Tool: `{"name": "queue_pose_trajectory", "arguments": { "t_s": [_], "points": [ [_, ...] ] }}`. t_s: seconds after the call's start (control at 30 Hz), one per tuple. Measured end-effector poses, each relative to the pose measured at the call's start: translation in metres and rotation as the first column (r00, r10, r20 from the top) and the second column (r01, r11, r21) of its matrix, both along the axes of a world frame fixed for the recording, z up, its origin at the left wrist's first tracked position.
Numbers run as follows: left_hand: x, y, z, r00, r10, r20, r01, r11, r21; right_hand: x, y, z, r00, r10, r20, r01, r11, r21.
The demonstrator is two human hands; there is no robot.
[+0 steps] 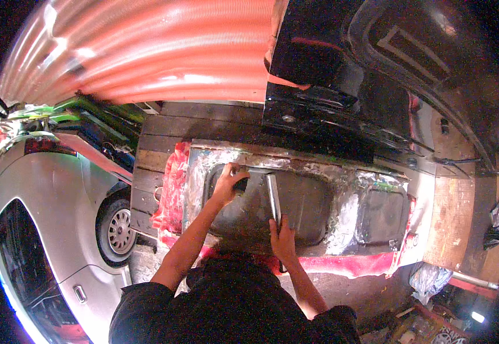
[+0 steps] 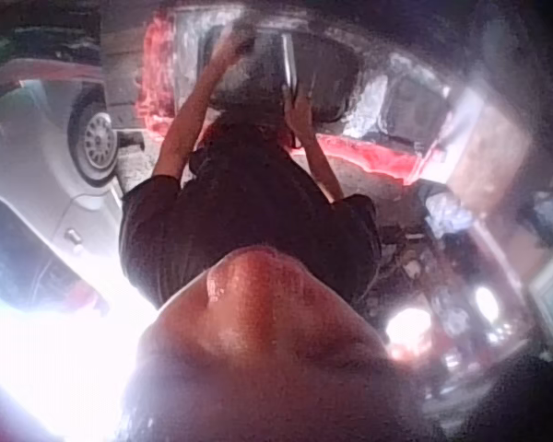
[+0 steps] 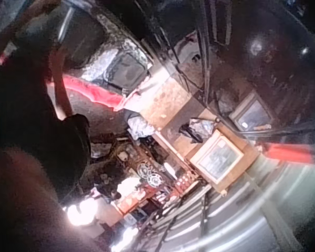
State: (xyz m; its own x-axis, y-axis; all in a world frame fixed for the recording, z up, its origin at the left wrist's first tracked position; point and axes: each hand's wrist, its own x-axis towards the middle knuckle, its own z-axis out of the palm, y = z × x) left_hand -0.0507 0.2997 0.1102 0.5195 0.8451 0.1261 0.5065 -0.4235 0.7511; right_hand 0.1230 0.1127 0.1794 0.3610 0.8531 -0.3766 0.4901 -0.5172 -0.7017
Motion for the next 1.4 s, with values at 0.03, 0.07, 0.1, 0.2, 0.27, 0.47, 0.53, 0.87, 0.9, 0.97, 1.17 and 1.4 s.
{"name": "queue_pose_trajectory", "arguments": {
  "t_s": [0.03, 0.07, 0.1, 0.2, 0.27, 0.47, 0.53, 0.87, 0.9, 0.97, 1.17, 1.4],
  "points": [
    [-0.002, -0.001, -0.004, 1.000, 0.013, -0.005, -0.013, 0.999, -0.030, 0.000, 0.001, 0.002, 1.000, 0.005, -0.016, -0.005, 1.000, -0.010],
    [-0.003, -0.001, -0.009, 0.999, 0.014, 0.038, -0.012, 0.999, -0.046, 0.001, 0.002, 0.004, 0.999, 0.010, -0.033, -0.011, 1.000, -0.020],
    [-0.003, -0.001, -0.008, 0.997, 0.015, 0.082, -0.010, 0.998, -0.061, 0.002, 0.003, 0.008, 0.999, 0.013, -0.048, -0.015, 0.999, -0.029],
    [0.001, 0.004, -0.008, 0.983, 0.048, 0.176, -0.038, 0.997, -0.060, 0.003, -0.003, -0.012, 0.998, 0.025, 0.061, -0.029, 0.997, 0.067],
    [0.005, 0.009, -0.008, 0.973, 0.076, 0.216, -0.065, 0.996, -0.057, 0.005, -0.004, -0.019, 0.997, 0.032, 0.069, -0.035, 0.998, 0.044],
    [0.016, 0.024, 0.003, 0.956, 0.111, 0.271, -0.111, 0.994, -0.017, 0.003, 0.006, 0.000, 0.996, 0.086, 0.008, -0.086, 0.996, 0.026],
    [0.015, 0.029, 0.000, 0.950, 0.099, 0.297, -0.110, 0.994, 0.022, 0.002, 0.012, 0.005, 0.990, 0.140, 0.008, -0.141, 0.987, 0.072],
    [0.022, 0.032, -0.002, 0.941, 0.107, 0.320, -0.131, 0.990, 0.053, 0.019, 0.064, 0.006, 0.744, 0.483, 0.462, -0.630, 0.737, 0.244],
    [0.025, 0.028, -0.003, 0.938, 0.106, 0.331, -0.129, 0.990, 0.049, 0.027, 0.065, -0.013, 0.756, 0.468, 0.458, -0.591, 0.789, 0.169],
    [0.021, 0.022, -0.024, 0.928, 0.093, 0.362, -0.130, 0.988, 0.079, 0.048, 0.074, -0.040, 0.772, 0.365, 0.521, -0.510, 0.844, 0.165],
    [0.029, 0.025, -0.014, 0.936, 0.191, 0.296, -0.197, 0.980, -0.009, 0.035, 0.059, 0.018, 0.758, 0.408, 0.509, -0.598, 0.746, 0.293],
    [0.034, 0.024, -0.016, 0.921, 0.214, 0.324, -0.238, 0.971, 0.036, 0.024, 0.082, -0.006, 0.688, 0.485, 0.540, -0.597, 0.801, 0.040]
  ]
}}
